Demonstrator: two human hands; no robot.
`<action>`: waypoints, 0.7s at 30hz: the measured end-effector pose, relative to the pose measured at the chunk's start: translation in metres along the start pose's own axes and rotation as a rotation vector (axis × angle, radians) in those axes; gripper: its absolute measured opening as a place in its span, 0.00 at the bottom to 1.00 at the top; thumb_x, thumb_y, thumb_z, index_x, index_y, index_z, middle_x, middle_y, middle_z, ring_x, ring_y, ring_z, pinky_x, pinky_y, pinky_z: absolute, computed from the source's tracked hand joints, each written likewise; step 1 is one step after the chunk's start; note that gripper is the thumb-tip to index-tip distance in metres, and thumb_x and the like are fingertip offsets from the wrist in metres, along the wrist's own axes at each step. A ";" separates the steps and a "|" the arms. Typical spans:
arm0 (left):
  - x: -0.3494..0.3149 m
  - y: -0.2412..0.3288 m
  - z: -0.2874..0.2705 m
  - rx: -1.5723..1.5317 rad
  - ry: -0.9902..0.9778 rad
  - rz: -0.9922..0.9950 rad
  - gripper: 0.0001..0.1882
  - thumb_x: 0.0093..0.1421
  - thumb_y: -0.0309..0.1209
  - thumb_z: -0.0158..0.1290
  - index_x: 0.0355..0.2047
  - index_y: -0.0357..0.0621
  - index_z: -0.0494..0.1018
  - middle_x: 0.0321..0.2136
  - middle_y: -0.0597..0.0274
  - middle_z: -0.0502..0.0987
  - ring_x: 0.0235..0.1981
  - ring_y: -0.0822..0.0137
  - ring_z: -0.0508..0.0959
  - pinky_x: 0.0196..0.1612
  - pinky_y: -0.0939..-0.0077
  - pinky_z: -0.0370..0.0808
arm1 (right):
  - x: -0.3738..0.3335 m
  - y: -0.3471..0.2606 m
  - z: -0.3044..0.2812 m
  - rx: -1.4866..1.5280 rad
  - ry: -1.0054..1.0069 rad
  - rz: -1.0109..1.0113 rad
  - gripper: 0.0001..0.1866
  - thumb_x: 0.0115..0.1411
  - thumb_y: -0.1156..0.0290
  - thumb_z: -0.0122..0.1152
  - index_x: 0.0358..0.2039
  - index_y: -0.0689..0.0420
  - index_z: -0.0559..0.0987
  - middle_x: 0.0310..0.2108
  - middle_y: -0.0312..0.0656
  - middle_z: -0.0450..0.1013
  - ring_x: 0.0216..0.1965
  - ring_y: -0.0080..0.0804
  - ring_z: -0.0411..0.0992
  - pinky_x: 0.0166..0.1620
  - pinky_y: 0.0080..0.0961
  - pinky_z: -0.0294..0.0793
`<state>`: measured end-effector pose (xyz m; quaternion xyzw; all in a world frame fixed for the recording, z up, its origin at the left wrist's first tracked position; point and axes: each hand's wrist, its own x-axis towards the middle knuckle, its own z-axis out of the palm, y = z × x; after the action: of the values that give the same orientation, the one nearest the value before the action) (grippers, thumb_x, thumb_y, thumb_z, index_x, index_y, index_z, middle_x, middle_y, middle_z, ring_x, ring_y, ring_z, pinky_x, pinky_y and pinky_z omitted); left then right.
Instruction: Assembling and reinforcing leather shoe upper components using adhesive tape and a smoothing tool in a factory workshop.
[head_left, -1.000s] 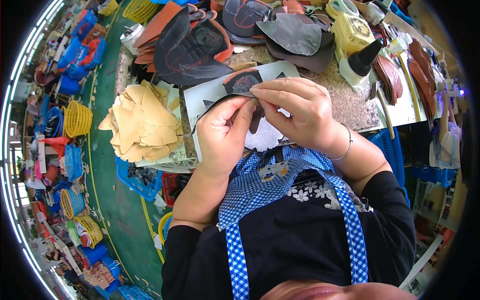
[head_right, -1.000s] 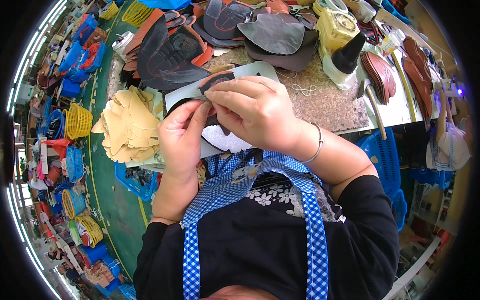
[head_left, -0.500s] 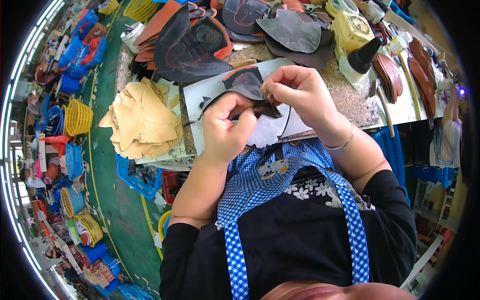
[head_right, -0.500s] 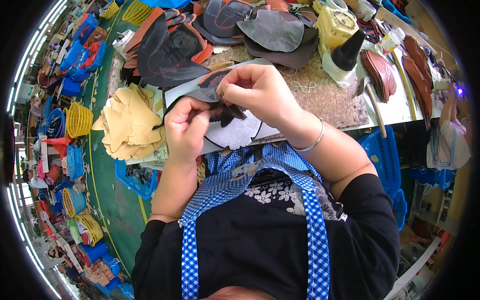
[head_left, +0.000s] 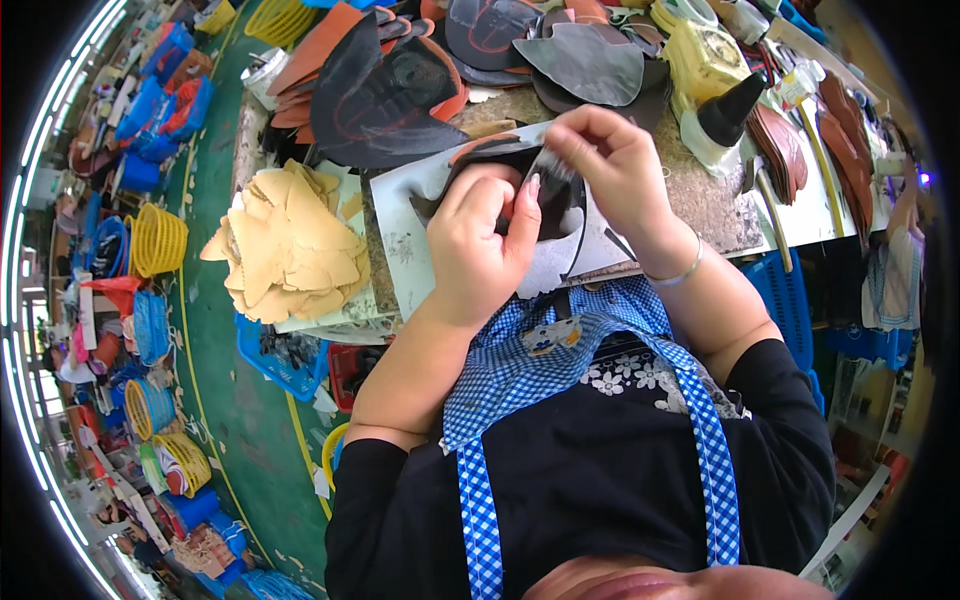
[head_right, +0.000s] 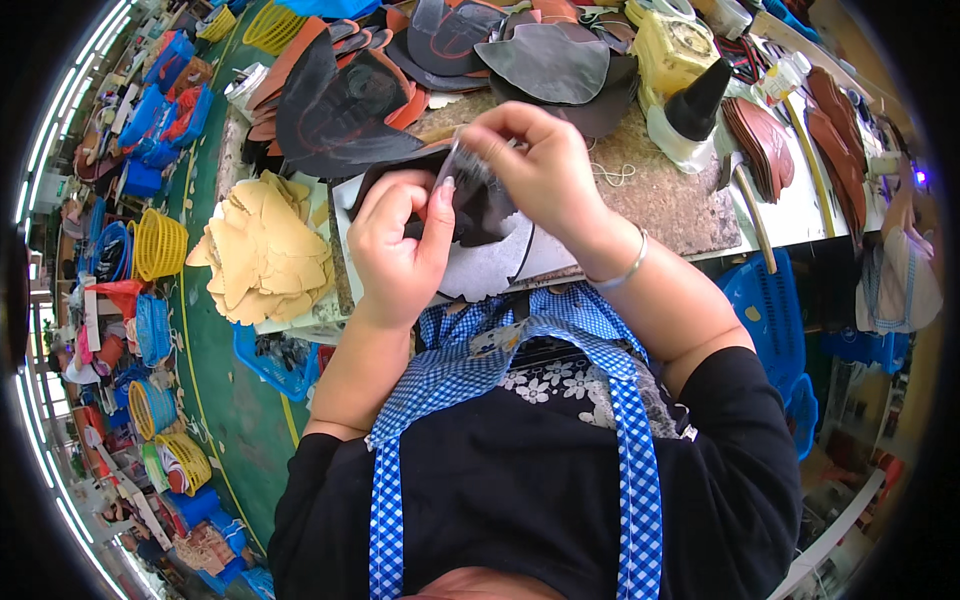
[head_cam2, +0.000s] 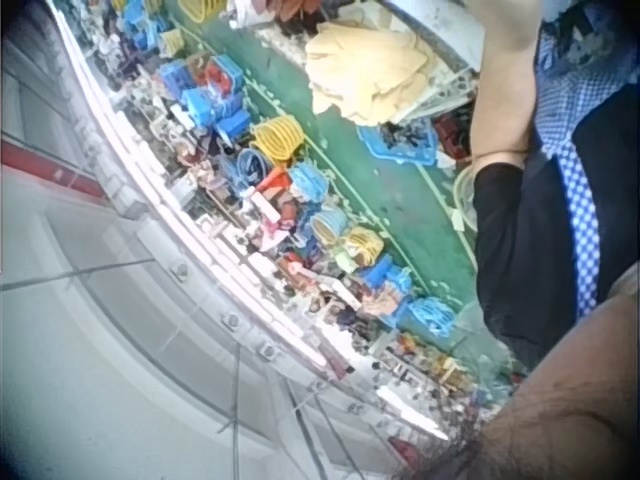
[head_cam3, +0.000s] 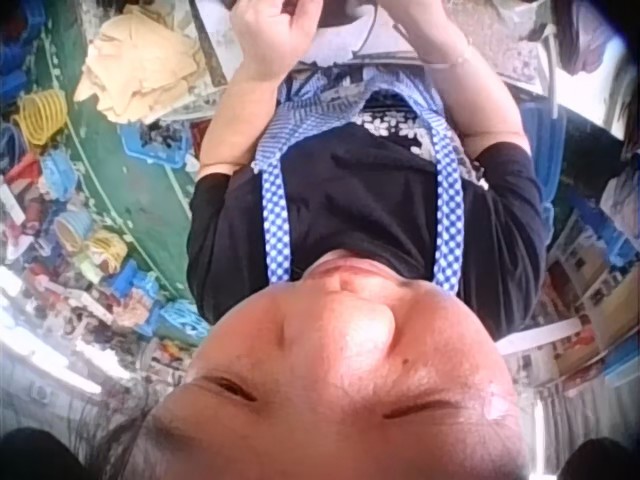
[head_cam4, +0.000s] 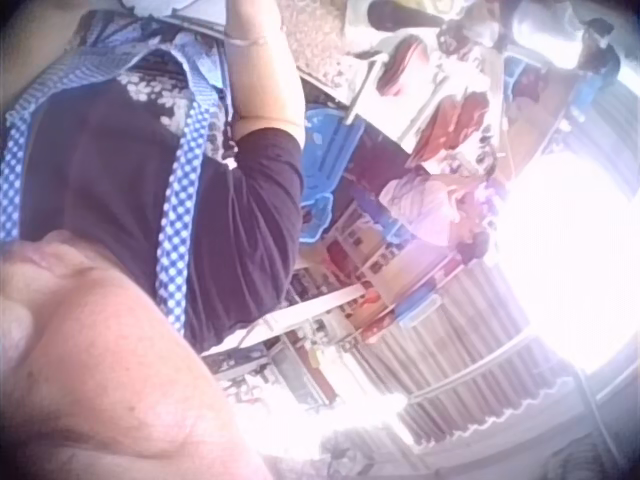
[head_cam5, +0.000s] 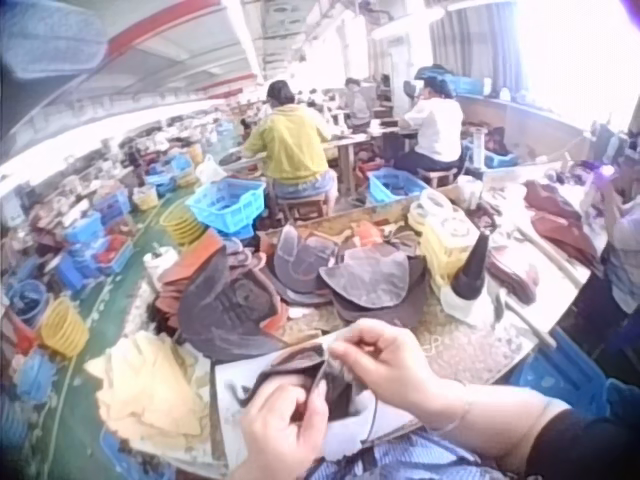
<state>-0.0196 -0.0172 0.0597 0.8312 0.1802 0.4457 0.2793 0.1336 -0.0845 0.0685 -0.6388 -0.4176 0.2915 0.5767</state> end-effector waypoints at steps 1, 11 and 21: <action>-0.002 -0.006 0.003 0.001 0.002 0.003 0.12 0.53 0.26 0.60 0.22 0.39 0.66 0.23 0.60 0.72 0.19 0.65 0.73 0.24 0.75 0.71 | 0.004 0.004 0.002 0.070 0.083 -0.028 0.03 0.61 0.77 0.55 0.33 0.62 0.75 0.29 0.30 0.71 0.29 0.16 0.67 0.34 0.11 0.66; 0.003 -0.026 0.002 -0.765 -0.016 -0.453 0.14 0.57 0.29 0.60 0.38 0.37 0.67 0.31 0.67 0.73 0.31 0.80 0.71 0.36 0.87 0.69 | -0.004 0.006 0.015 -0.313 0.121 -0.591 0.03 0.54 0.78 0.60 0.28 0.61 0.75 0.24 0.42 0.70 0.25 0.34 0.70 0.28 0.25 0.69; 0.007 -0.044 -0.010 -0.549 0.088 -0.440 0.06 0.59 0.28 0.56 0.28 0.39 0.74 0.23 0.71 0.76 0.22 0.79 0.73 0.26 0.85 0.69 | -0.003 0.008 0.021 -0.214 0.152 -0.310 0.04 0.59 0.75 0.57 0.34 0.61 0.73 0.22 0.48 0.72 0.22 0.37 0.71 0.28 0.25 0.70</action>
<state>-0.0269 0.0239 0.0409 0.6463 0.2403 0.4420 0.5737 0.1153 -0.0766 0.0565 -0.6448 -0.4947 0.1042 0.5733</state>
